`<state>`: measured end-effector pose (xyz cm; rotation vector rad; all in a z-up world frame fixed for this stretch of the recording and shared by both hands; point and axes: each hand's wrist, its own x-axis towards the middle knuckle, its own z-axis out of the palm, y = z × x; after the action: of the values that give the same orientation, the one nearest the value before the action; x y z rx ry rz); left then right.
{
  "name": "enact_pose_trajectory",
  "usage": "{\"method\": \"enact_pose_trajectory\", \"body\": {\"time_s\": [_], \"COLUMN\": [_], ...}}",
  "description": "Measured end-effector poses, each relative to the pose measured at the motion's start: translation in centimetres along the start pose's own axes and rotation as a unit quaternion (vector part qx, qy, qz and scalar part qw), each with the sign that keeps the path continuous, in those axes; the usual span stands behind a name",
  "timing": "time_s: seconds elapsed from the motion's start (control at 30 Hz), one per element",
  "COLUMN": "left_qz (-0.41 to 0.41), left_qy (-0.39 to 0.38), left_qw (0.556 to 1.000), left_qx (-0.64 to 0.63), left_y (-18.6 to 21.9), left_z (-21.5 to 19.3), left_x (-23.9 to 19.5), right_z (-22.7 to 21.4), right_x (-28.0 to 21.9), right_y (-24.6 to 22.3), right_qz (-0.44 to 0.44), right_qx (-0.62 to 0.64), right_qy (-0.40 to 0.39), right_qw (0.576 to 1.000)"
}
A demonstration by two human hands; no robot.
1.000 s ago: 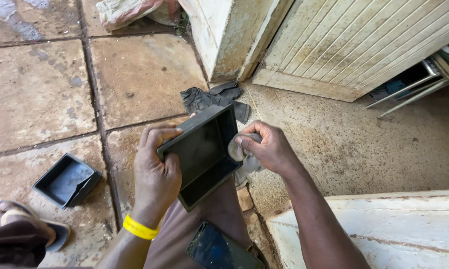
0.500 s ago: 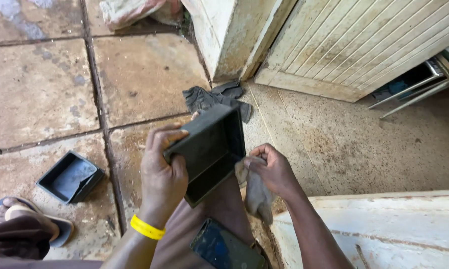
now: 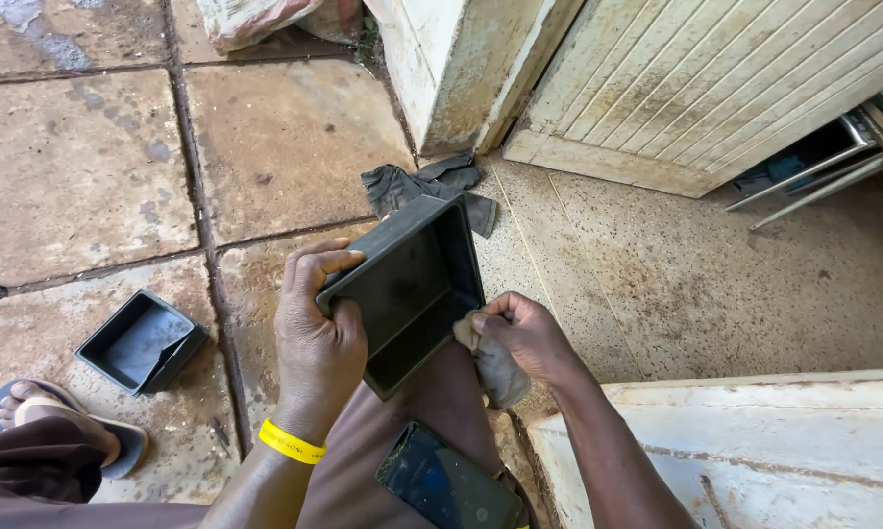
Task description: Cleaning and wiping down black plastic trays and a phone with a cloth.
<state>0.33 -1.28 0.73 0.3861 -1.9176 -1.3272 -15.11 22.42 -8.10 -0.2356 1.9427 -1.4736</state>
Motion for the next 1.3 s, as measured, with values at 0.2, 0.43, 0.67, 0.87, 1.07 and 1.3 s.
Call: {"method": "enact_pose_trajectory", "body": {"time_s": [0.2,0.43,0.67,0.87,1.07,1.3], "left_qz": [-0.03,0.018,0.024,0.054,0.046,0.048], "left_qy": [0.024,-0.014,0.004,-0.025,-0.007,-0.016], "left_qw": [0.999,0.999,0.998,0.997,0.997,0.997], "left_qx": [-0.002,0.041,0.062,0.043,0.061,0.064], "left_y": [-0.1,0.9,0.4,1.8,2.6,2.4], "left_z": [0.1,0.3,0.1,0.6,1.4,0.9], "left_x": [0.5,1.5,0.9,0.4,-0.2,-1.1], "right_z": [-1.0,2.8,2.3,4.4,7.1,7.3], "right_x": [-1.6,-1.6,-0.5,-4.1,-4.8,-0.8], "right_y": [-2.8,-9.0,-4.8,-6.5,-7.1,-6.1], "right_qz": [-0.05,-0.085,-0.161,-0.261,-0.243,-0.232], "right_qx": [-0.038,-0.278,-0.265,-0.379,-0.438,-0.558], "right_qy": [0.006,0.124,0.16,0.176,0.179,0.106], "right_qw": [0.998,0.949,0.937,0.87,0.847,0.79]}}
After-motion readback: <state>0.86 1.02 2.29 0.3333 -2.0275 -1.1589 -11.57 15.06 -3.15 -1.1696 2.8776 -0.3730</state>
